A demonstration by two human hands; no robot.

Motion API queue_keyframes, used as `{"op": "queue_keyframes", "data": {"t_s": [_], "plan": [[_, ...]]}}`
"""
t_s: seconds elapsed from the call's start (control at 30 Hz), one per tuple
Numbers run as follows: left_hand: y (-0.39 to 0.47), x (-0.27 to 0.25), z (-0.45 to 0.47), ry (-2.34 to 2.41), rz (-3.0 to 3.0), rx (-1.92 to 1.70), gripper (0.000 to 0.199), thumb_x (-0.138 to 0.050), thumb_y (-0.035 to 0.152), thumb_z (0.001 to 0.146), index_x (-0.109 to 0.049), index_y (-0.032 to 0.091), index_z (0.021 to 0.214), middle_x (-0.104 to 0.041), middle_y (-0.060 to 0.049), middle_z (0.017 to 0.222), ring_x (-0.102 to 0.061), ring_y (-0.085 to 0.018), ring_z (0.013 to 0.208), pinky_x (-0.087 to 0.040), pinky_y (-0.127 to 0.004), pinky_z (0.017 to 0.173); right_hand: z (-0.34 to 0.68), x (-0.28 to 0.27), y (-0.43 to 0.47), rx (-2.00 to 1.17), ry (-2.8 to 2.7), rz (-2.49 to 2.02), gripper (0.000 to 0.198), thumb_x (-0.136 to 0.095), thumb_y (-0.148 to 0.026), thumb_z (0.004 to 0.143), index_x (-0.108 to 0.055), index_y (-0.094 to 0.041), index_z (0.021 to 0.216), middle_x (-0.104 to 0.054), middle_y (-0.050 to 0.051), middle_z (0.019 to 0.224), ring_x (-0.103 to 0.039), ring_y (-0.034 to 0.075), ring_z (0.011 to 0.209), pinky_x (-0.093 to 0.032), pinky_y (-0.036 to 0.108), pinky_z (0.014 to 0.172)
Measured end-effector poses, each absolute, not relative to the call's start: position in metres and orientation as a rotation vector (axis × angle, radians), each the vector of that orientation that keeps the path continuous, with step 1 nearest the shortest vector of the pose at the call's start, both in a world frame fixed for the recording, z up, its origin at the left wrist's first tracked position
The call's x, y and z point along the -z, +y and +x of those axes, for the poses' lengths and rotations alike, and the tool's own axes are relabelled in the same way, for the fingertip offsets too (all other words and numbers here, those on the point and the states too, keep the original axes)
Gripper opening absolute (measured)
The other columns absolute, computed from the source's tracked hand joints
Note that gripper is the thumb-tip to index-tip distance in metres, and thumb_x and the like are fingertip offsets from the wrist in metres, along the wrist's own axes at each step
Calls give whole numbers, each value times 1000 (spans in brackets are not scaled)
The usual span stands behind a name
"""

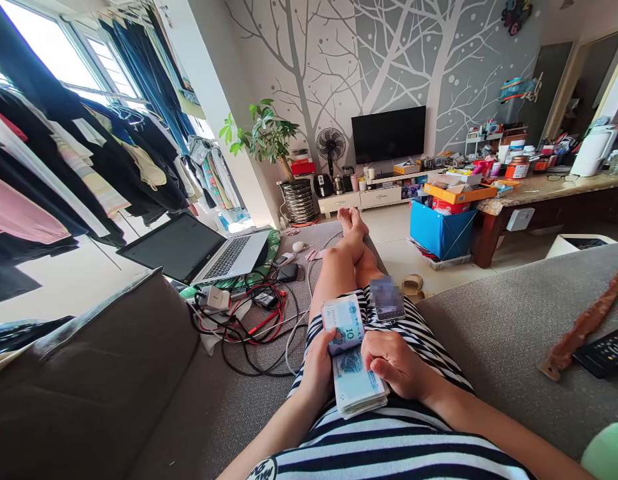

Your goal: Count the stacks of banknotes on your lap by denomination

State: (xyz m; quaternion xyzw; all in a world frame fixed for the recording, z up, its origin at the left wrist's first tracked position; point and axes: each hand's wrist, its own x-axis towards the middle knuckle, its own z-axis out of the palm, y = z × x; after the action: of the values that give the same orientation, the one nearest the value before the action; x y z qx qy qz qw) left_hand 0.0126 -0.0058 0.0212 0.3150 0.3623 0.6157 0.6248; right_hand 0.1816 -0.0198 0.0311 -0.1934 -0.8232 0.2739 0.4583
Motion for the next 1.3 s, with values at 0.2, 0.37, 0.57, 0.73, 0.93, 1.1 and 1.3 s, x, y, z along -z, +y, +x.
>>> {"op": "queue_keyframes", "data": {"t_s": [0.2, 0.37, 0.57, 0.73, 0.93, 1.1, 1.3], "plan": [[-9, -25, 13, 810, 686, -1376, 19, -71, 32, 65, -70, 16, 75, -73, -4, 78, -63, -18, 70, -48, -31, 76, 177, -26, -14, -560, -1967, -900, 51, -45, -56, 94, -44, -19, 60, -46, -2, 59, -42, 13, 55, -31, 26, 53], [-11, -24, 13, 770, 643, -1332, 18, -75, 29, 61, -68, 17, 73, -68, -1, 70, -58, -13, 62, -47, -28, 73, 176, -23, -9, -590, -1805, -1149, 42, -57, -50, 89, -45, -19, 62, -46, -3, 55, -42, 12, 52, -31, 25, 51], [-8, -14, 12, 789, 689, -1324, 19, -76, 28, 61, -66, 15, 70, -63, 1, 64, -52, -11, 57, -41, -24, 61, 175, -25, -10, -587, -1675, -1088, 38, -52, -47, 92, -45, -20, 67, -48, -3, 57, -45, 13, 53, -34, 25, 51], [-7, -12, 10, 803, 737, -1332, 18, -75, 31, 63, -67, 16, 69, -66, 0, 67, -56, -13, 60, -44, -26, 66, 172, -26, -9, -564, -1651, -1080, 38, -53, -47, 92, -47, -20, 67, -48, -3, 56, -45, 12, 51, -35, 24, 50], [-10, -21, 11, 805, 767, -1324, 28, -71, 37, 67, -75, 18, 86, -75, -6, 84, -66, -22, 80, -49, -34, 82, 165, -30, -3, -498, -1619, -1065, 37, -53, -48, 92, -51, -20, 68, -53, -2, 58, -48, 13, 52, -38, 24, 52], [-8, -19, 11, 856, 769, -1371, 32, -68, 41, 69, -75, 15, 85, -75, -8, 82, -68, -25, 82, -50, -36, 83, 165, -29, -4, -466, -1604, -1067, 35, -55, -48, 91, -53, -20, 70, -55, -1, 59, -50, 14, 52, -39, 24, 51], [-8, -18, 11, 981, 722, -1436, 35, -70, 44, 65, -73, 13, 78, -75, -9, 82, -66, -25, 79, -50, -36, 77, 173, -29, -14, -479, -1671, -993, 30, -56, -42, 92, -53, -20, 72, -54, -1, 62, -50, 15, 55, -40, 25, 53]]}}
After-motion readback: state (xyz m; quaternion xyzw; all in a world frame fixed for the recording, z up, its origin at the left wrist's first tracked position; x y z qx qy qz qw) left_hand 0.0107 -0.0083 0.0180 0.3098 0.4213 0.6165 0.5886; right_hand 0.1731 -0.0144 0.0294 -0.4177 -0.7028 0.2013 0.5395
